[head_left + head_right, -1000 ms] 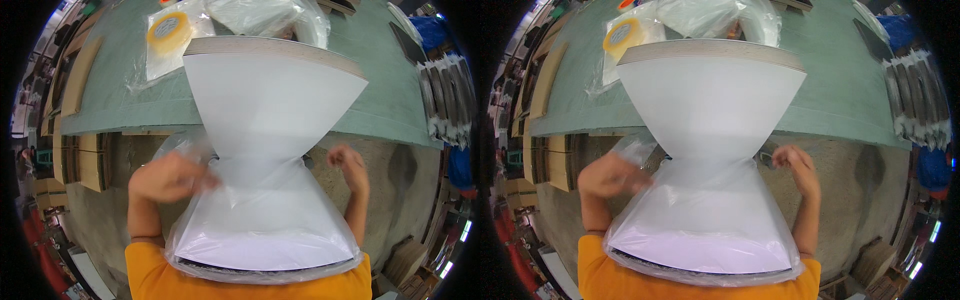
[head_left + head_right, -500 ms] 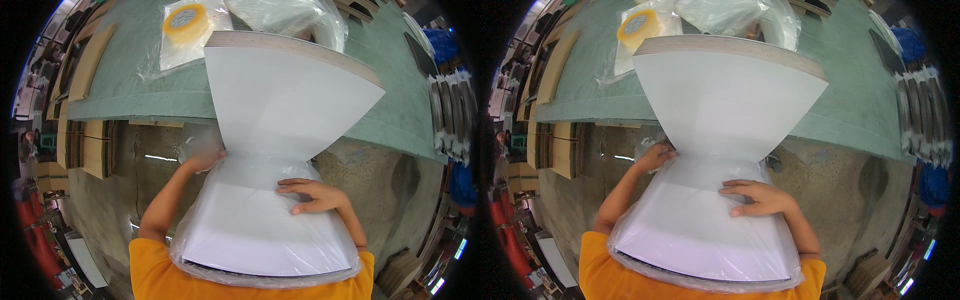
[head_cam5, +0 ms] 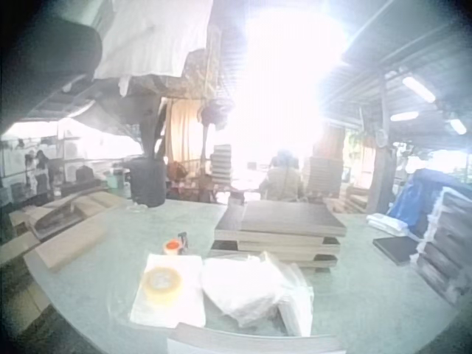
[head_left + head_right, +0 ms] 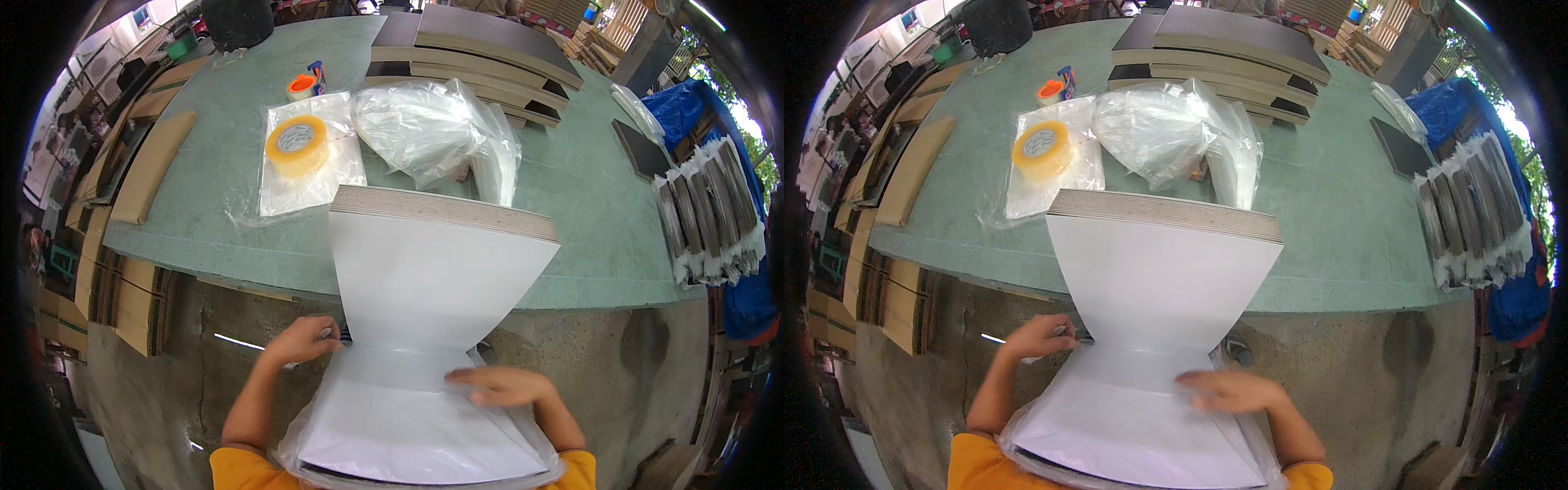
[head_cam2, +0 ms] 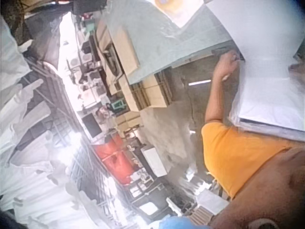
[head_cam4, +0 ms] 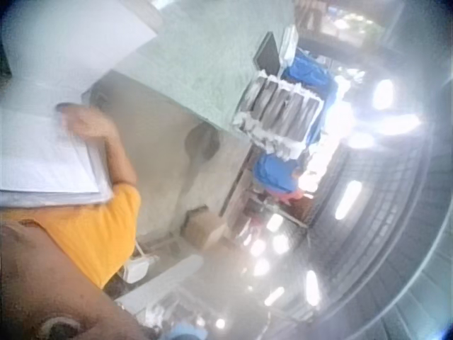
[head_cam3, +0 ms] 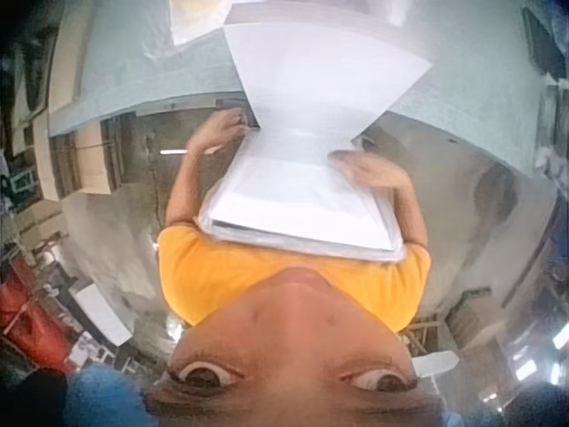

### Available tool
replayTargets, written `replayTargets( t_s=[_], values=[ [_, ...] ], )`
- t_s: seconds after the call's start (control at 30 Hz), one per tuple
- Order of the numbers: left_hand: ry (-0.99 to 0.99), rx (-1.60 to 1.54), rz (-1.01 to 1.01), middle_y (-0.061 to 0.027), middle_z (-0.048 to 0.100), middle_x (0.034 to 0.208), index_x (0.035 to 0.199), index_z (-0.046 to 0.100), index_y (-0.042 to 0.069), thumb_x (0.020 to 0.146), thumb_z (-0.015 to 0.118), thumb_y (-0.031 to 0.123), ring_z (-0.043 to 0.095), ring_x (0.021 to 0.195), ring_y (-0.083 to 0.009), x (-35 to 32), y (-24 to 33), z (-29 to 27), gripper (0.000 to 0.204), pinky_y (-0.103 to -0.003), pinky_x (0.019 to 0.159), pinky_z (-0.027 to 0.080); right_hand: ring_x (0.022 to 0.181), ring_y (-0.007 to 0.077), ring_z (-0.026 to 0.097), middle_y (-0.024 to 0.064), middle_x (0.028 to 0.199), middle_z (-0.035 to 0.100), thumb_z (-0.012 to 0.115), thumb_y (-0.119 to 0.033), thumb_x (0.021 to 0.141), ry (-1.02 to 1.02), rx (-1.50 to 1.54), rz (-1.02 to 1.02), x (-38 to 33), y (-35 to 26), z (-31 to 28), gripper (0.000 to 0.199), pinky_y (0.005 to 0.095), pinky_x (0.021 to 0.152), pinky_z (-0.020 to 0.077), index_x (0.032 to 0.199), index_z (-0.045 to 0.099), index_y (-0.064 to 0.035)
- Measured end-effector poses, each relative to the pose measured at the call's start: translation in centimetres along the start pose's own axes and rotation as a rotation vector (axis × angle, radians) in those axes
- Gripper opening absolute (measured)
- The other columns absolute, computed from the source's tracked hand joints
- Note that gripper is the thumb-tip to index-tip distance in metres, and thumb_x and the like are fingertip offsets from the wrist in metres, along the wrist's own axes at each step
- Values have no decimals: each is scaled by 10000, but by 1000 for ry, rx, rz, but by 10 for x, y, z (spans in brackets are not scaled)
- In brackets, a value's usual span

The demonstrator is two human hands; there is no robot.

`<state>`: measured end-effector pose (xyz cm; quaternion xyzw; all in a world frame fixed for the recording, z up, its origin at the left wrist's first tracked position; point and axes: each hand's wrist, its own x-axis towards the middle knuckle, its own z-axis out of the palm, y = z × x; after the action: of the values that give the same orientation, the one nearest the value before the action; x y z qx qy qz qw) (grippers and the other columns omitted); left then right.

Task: The person wraps black paper blocks in plastic sheets by hand, folding the plastic over the edges and securing them.

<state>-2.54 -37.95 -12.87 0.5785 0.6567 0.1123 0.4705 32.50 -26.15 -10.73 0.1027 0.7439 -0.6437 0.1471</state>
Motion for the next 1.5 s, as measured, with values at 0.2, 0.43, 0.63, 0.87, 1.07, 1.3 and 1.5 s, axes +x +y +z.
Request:
replayTargets(
  t_s=[0.2, 0.43, 0.63, 0.87, 1.07, 1.3, 1.5],
  values=[
    [-1046, -482, 648, -95, 566, 935, 991, 537, 44, 795, 576, 232, 527, 840, -184, -20, 107, 10, 274, -298, 727, 412, 1280, 307, 92, 196, 1375, 109, 341, -524, 835, -306, -67, -322, 35, -24, 43, 763, 422, 1020, 103, 1329, 74, -9],
    [-143, -96, 346, -103, 575, 835, 896, 523, 32, 789, 536, 226, 533, 751, -201, 81, 7, 109, 222, -298, 665, 425, 1249, 300, 181, 197, 1332, 216, 384, -542, 817, -64, -249, 153, 74, 79, 30, 729, 385, 1012, 156, 1295, 225, -16],
    [161, -680, 670, -32, 520, 944, 1085, 472, 36, 827, 530, 295, 471, 882, -110, 40, 169, -27, 370, -288, 765, 409, 835, 173, 518, 78, 924, 561, 658, -278, 735, 842, 44, -163, 81, -73, -29, 411, 303, 765, 409, 1009, 505, -12],
    [317, -742, 504, 7, 529, 793, 915, 522, 44, 817, 553, 188, 487, 752, -60, 26, 138, -25, 176, -206, 687, 400, 814, 110, 526, 33, 897, 568, 709, -166, 679, 957, 422, -394, 79, -92, -34, 377, 250, 715, 425, 978, 513, -46],
    [623, -723, 428, 37, 490, 673, 792, 516, 48, 822, 536, 159, 457, 630, -48, 16, 128, -59, 117, -197, 585, 384, 803, 111, 528, 27, 815, 578, 702, -153, 680, 283, -6, -189, 57, -47, -33, 267, 257, 709, 429, 871, 568, -22],
    [104, -302, 398, -111, 608, 819, 1057, 514, 24, 758, 604, 274, 572, 754, -183, 12, 106, -18, 400, -294, 668, 447, 650, 126, 538, 76, 726, 567, 592, -32, 735, 720, 252, -383, 77, -70, -34, 71, 252, 614, 443, 751, 540, 15],
    [-440, 323, 599, -125, 606, 744, 974, 572, 18, 603, 692, 238, 577, 720, -269, 42, 72, 53, 448, -338, 638, 444, 571, 105, 446, 35, 638, 473, 510, -248, 842, 890, 363, -510, 74, -57, -40, 235, 231, 543, 394, 735, 457, -47]
  ],
)
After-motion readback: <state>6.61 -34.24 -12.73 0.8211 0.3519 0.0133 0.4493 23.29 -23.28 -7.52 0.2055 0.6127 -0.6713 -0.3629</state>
